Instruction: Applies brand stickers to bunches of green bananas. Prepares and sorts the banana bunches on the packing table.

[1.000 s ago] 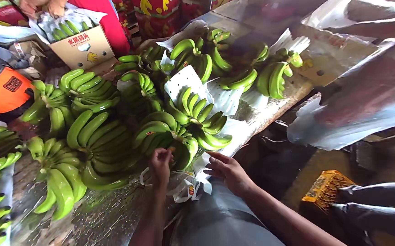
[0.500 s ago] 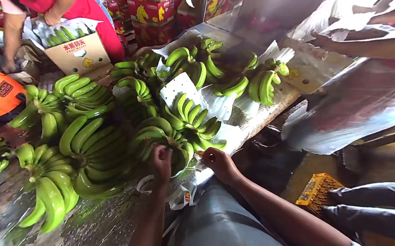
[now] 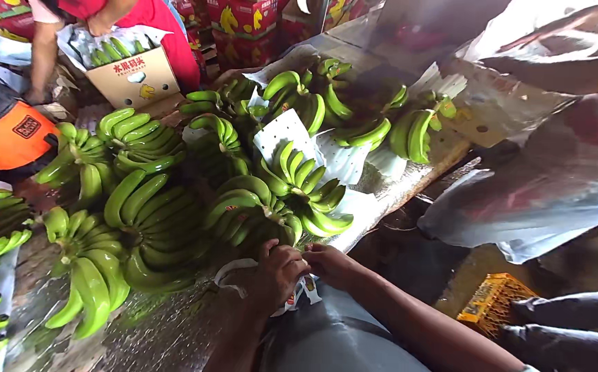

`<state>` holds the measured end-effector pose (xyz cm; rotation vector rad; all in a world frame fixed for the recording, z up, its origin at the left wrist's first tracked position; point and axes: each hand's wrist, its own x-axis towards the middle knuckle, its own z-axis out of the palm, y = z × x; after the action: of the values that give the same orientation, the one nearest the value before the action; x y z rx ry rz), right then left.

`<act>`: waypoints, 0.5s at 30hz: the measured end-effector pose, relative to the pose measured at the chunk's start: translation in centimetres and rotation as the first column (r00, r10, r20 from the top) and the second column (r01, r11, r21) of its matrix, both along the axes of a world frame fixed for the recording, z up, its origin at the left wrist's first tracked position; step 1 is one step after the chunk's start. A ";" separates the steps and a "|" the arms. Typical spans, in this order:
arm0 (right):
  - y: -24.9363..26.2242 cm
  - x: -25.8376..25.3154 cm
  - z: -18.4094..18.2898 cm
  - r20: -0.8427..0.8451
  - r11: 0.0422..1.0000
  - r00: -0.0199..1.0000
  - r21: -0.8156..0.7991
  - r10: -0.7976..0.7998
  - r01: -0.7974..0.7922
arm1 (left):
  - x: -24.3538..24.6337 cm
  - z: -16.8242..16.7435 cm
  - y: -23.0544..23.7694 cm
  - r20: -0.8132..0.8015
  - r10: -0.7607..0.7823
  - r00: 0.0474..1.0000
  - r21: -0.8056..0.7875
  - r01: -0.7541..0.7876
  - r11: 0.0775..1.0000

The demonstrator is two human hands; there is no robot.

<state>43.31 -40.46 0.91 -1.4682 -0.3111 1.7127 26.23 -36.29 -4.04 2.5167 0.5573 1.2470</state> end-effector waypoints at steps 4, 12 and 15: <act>-0.3 -0.2 -0.5 -0.098 1.000 0.995 -0.029 -0.012 0.010 | -0.4 -0.6 -0.4 0.006 -0.009 1.000 0.020 0.009 1.000; -0.5 1.0 0.1 0.204 0.996 0.978 0.082 -0.040 0.024 | -2.0 -0.2 -0.2 0.295 0.135 0.946 -0.714 0.124 0.689; -0.6 1.9 0.6 0.255 0.986 0.964 0.165 -0.074 0.032 | -1.8 0.5 2.8 0.018 0.473 0.881 -0.975 -0.088 0.202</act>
<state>45.22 -41.07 1.49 -1.5680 -0.5327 1.4173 24.39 -33.49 -3.57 1.1032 1.2746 0.8767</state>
